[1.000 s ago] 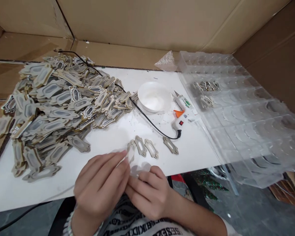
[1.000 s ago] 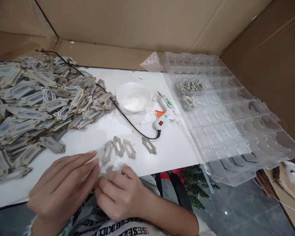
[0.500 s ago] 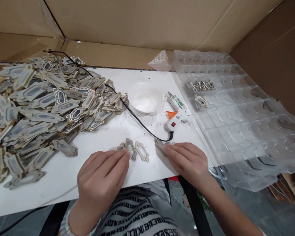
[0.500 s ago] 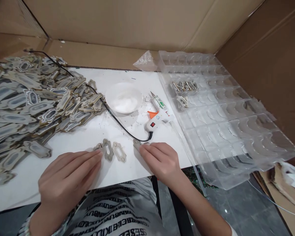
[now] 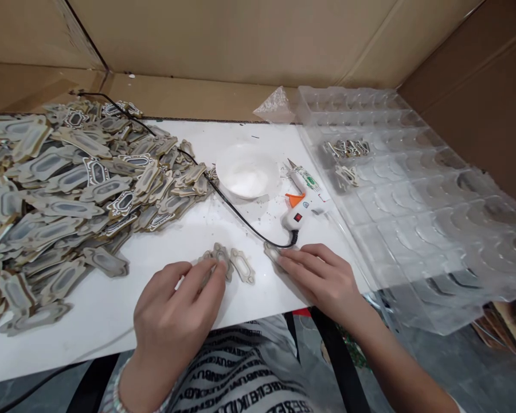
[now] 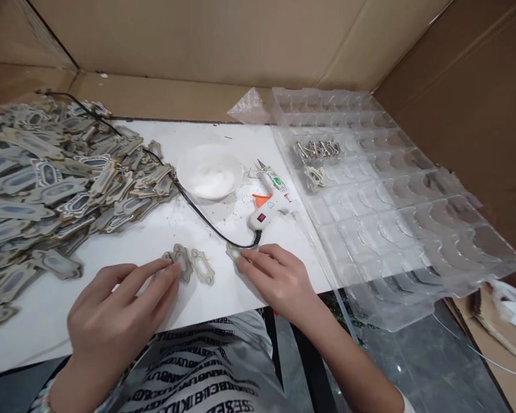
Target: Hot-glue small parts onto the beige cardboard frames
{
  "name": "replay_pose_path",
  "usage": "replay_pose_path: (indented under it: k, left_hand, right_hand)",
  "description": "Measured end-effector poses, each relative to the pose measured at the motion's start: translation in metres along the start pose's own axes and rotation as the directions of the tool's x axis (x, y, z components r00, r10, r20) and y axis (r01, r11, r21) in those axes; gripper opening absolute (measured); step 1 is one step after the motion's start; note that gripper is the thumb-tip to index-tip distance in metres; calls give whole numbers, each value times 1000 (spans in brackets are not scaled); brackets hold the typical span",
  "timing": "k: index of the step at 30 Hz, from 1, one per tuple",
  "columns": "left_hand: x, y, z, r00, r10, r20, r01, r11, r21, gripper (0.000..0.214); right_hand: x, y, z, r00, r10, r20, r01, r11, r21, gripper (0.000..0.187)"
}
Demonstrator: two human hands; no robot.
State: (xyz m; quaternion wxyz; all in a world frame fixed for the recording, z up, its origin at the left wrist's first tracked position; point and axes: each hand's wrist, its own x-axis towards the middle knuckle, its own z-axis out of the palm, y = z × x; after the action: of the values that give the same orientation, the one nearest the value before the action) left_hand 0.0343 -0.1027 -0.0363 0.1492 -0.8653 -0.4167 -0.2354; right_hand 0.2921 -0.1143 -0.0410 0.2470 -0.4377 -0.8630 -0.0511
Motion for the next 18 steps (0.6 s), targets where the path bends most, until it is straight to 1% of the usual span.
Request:
replay_pose_path:
  k: [2,7,13,18]
  left_hand:
    - [1,1,-1,1000,1,18,-1,1000,9,26]
    - [1,1,-1,1000,9,5,-9,1000,19,27]
    - [0,0,1,998,-1,57,-2,999,41,28]
    - [5,5,1,996,-33,83,33,999,5,20]
  right_hand:
    - [1,0,-4,1000,-4,24,4,1000,-10,22]
    - [2,-1,-8,998,-13,63,14,1000,-20,25]
    - [1,-2,-6,997,-3,81,2,1000,22,28]
    - [1,-3,-6,997,1,80,-5,999,51,27]
